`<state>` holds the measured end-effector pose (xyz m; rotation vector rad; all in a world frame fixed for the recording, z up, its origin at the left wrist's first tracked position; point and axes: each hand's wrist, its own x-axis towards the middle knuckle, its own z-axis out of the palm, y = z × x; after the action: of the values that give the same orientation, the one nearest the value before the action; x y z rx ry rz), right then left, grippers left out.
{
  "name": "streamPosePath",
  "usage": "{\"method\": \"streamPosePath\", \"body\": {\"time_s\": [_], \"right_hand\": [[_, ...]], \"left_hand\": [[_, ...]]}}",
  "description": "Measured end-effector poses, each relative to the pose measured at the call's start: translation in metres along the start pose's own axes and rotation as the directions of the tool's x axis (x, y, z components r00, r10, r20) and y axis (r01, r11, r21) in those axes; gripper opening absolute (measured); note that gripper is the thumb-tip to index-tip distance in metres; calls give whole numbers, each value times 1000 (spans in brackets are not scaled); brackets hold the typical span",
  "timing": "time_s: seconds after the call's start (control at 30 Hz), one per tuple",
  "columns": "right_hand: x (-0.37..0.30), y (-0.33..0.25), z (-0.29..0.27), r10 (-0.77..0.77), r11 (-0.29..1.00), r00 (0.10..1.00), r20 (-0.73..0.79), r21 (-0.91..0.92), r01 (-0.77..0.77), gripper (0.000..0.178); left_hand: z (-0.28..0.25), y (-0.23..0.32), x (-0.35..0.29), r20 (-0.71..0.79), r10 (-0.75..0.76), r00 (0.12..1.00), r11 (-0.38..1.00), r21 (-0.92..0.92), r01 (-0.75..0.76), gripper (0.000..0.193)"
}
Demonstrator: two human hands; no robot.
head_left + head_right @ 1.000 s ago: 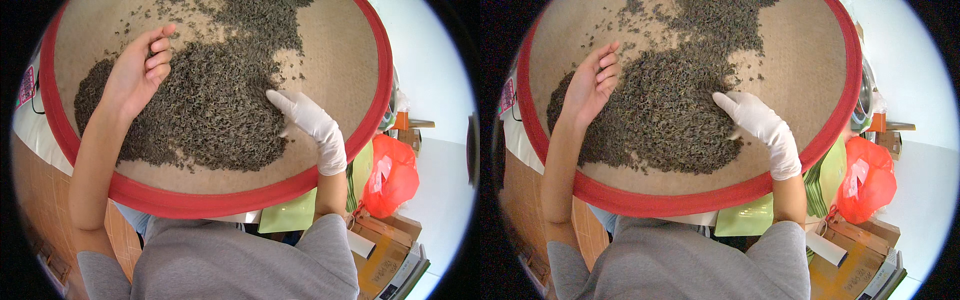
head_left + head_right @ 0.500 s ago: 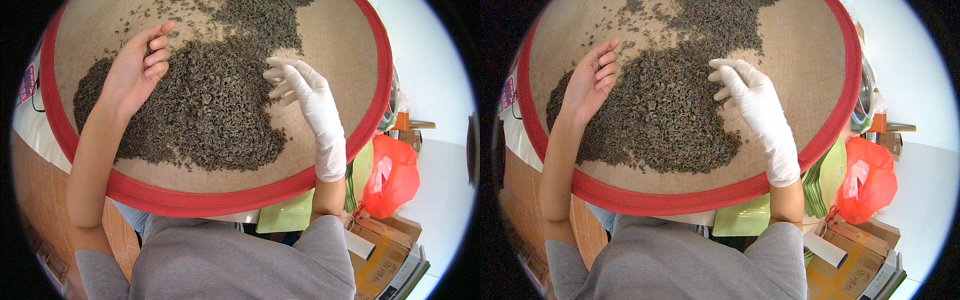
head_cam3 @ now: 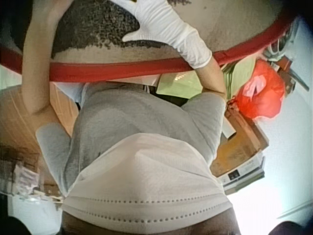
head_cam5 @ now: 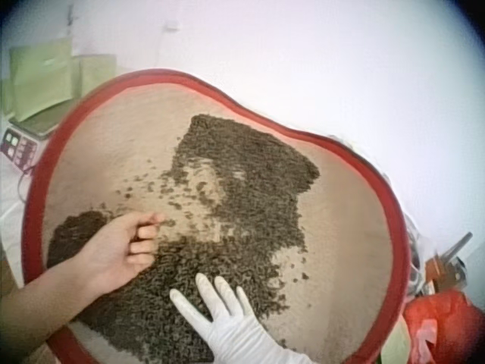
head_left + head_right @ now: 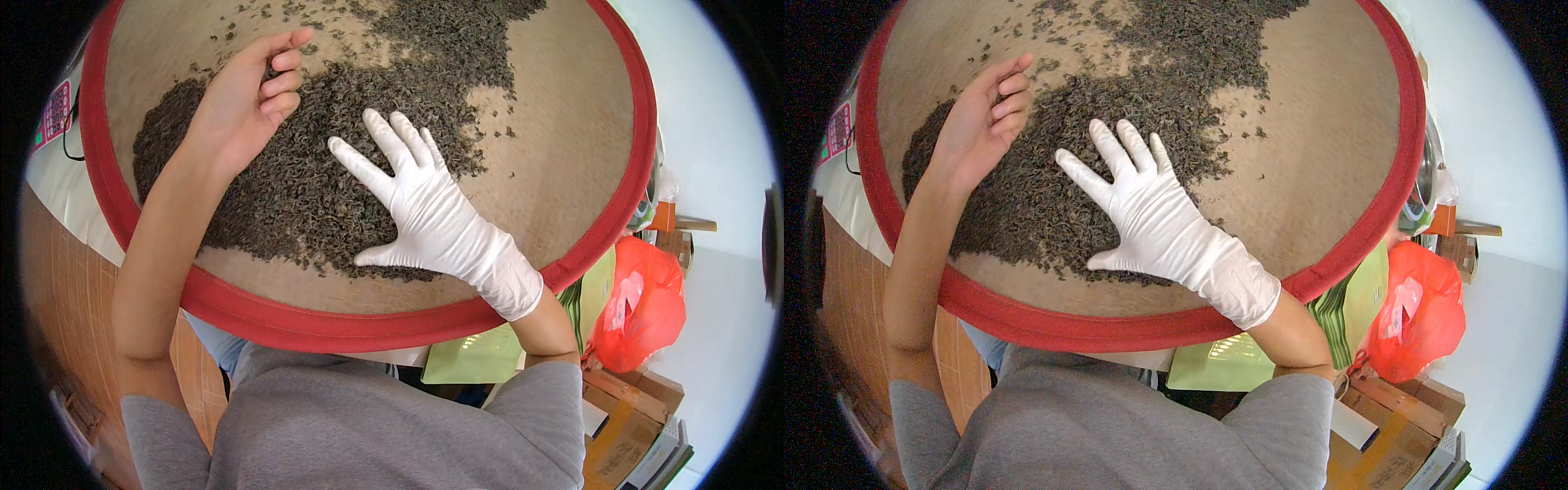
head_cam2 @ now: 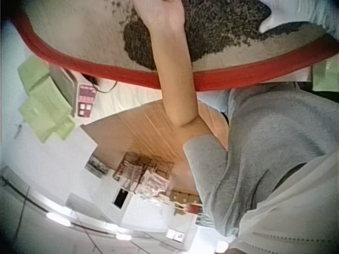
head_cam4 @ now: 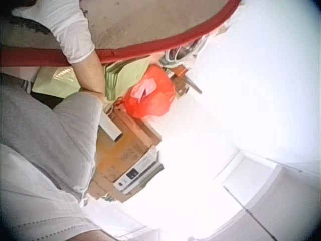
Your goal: The person sorts through dried tea leaves on a large circular tray, picking out debris by hand, and then scoops the leaves into green bags.
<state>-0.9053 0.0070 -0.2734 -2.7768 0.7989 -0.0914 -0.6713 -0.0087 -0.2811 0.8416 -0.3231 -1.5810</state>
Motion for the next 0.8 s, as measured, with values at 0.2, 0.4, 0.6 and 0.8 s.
{"method": "streamPosePath", "body": {"time_s": [0.2, 0.4, 0.6, 0.8], "right_hand": [[9, 35, 2, 168, 984, 978, -125, -41, -174, 91], [3, 62, 3, 291, 950, 936, -198, 179, -257, 61], [7, 14, -22, 10, 983, 950, -313, -170, -66, 45], [12, -7, 3, -99, 994, 972, -213, 27, 107, 22]], "left_hand": [[-1, 0, -2, 22, 16, 1000, 1000, 0, -16, 22], [2, 1, -3, 54, 36, 998, 999, 16, -37, 23], [2, -1, -3, 58, 51, 997, 998, 36, -53, 22], [4, -3, -4, 32, 33, 999, 998, 53, -35, 21]]}}
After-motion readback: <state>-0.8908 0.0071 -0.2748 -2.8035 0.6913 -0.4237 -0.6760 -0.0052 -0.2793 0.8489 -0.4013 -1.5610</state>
